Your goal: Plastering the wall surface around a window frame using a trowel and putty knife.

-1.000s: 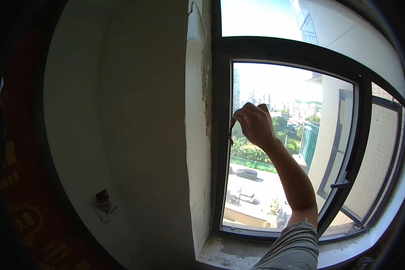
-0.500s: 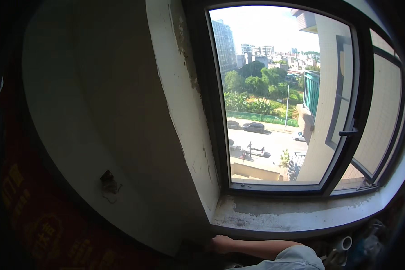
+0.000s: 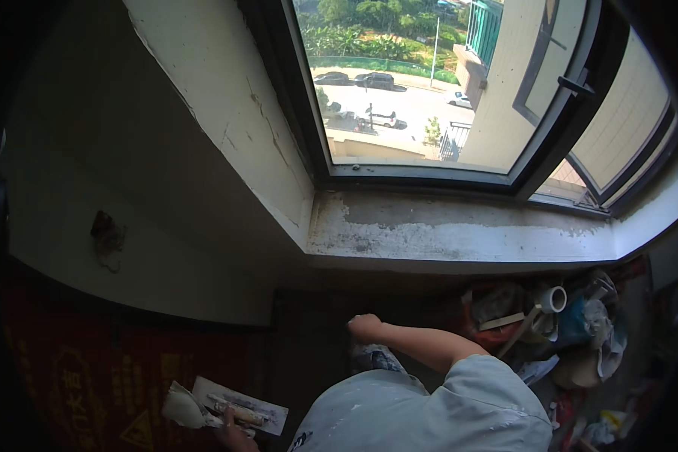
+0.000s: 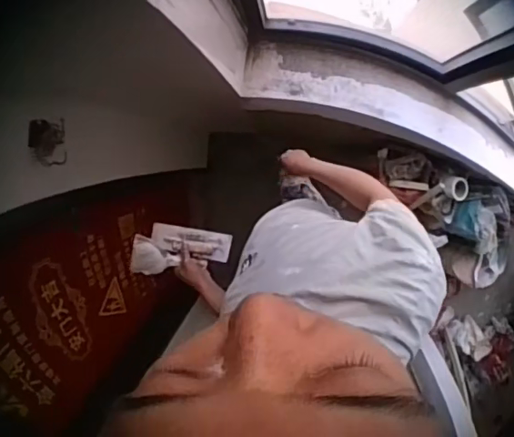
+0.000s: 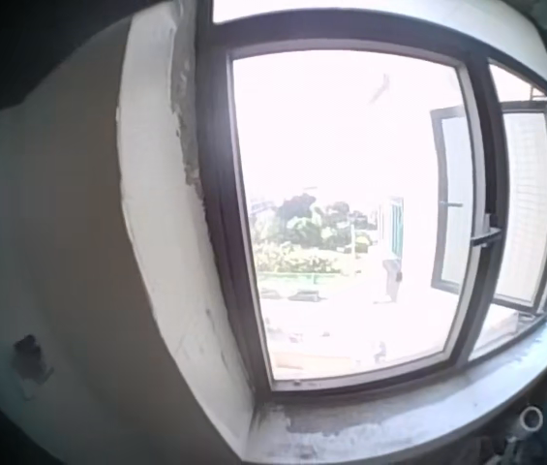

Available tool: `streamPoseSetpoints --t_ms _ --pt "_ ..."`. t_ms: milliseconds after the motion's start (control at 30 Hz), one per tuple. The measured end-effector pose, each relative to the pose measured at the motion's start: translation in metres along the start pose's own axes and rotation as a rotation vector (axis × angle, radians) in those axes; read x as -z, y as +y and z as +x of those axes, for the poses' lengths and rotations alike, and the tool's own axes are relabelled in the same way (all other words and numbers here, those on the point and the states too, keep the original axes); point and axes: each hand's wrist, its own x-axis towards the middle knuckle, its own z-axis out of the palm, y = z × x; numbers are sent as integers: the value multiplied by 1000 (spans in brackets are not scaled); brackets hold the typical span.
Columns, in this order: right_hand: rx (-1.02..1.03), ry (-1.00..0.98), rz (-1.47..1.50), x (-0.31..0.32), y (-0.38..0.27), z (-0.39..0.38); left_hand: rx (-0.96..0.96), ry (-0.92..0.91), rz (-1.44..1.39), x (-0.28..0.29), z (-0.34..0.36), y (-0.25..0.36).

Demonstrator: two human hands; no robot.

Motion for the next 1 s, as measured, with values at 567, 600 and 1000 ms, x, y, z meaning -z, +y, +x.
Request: streamPoseSetpoints --t_ms 567,600,1000 --pt "501 -30 872 129 -157 -74 -269 -389 70 -78 -9 -35" --pt "496 -40 869 122 -163 -68 -222 -386 376 -89 -41 0" --pt "-119 357 1601 173 22 -96 44 -694 396 -117 -18 -17"
